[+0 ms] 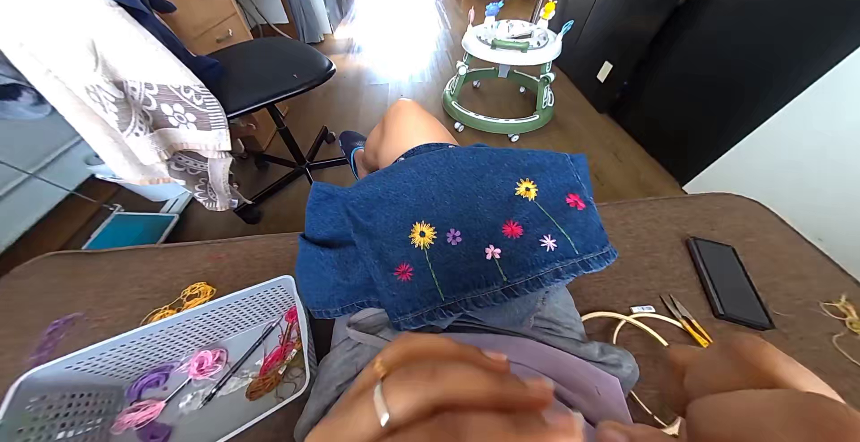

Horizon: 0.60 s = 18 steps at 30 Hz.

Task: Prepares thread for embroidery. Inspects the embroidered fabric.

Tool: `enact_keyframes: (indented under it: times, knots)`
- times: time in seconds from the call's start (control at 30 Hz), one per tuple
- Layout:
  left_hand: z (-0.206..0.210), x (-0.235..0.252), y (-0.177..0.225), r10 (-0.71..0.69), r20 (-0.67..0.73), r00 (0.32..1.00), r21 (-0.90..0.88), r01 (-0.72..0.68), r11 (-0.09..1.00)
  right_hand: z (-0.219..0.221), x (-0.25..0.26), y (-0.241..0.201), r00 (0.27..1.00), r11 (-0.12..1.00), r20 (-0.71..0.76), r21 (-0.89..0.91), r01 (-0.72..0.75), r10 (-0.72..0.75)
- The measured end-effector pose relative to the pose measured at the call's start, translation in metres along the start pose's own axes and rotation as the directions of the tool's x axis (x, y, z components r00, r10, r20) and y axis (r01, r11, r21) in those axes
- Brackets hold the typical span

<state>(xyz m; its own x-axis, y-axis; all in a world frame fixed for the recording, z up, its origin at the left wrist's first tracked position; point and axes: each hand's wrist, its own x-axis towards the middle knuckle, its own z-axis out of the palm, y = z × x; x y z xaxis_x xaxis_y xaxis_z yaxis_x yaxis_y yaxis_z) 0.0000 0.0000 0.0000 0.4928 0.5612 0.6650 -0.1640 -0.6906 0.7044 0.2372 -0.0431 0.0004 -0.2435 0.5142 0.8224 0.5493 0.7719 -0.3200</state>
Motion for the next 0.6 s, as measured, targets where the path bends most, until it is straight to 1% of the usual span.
enact_keyframes:
  times: [0.07,0.13,0.2,0.27,0.33,0.4,0.43,0.47,0.5,0.57,0.6]
  knots:
    - [0.005,0.0,-0.011,-0.063,0.018,0.998,-0.053,0.064,0.997,0.0,0.0,0.0,1.0,1.0,0.016,-0.007,0.023,-0.022]
    - [0.01,-0.001,-0.016,-0.092,0.007,0.996,-0.108,0.092,0.99,0.002,0.0,0.0,0.999,0.999,0.028,-0.002,0.035,-0.035]
    - [0.012,-0.003,-0.018,-0.075,-0.026,0.997,-0.119,0.071,0.99,0.003,0.0,-0.001,0.999,1.0,0.035,0.007,0.025,-0.025]
    - [0.013,-0.002,-0.021,-0.047,-0.066,0.997,-0.141,0.037,0.989,0.008,0.0,-0.003,0.999,1.0,0.028,0.004,-0.03,0.03]
    - [0.015,-0.002,-0.025,-0.043,-0.096,0.995,-0.218,0.021,0.976,0.016,0.0,-0.005,0.995,0.994,0.024,0.042,-0.101,0.1]
    - [0.018,-0.003,-0.031,-0.048,-0.135,0.99,-0.284,0.007,0.959,0.026,-0.002,-0.007,0.992,0.989,0.034,0.085,-0.125,0.123]
    - [0.02,-0.003,-0.034,-0.043,-0.163,0.986,-0.285,-0.006,0.958,0.029,-0.003,-0.008,0.992,0.987,0.036,0.099,-0.124,0.121]
    - [0.023,-0.003,-0.037,-0.028,-0.204,0.979,-0.248,-0.025,0.968,0.032,-0.005,-0.009,0.992,0.987,0.037,0.105,-0.122,0.119]
    - [0.025,-0.003,-0.038,-0.001,-0.238,0.971,-0.171,-0.04,0.985,0.033,-0.006,-0.009,0.993,0.988,0.031,0.101,-0.118,0.115]
    - [0.029,-0.005,-0.038,0.095,-0.261,0.961,0.067,-0.08,0.995,0.032,-0.006,-0.009,0.994,0.993,0.004,0.059,-0.106,0.106]
    - [0.031,-0.006,-0.039,0.168,-0.25,0.954,0.211,-0.116,0.971,0.03,-0.006,-0.009,0.995,0.994,-0.003,0.034,-0.101,0.102]
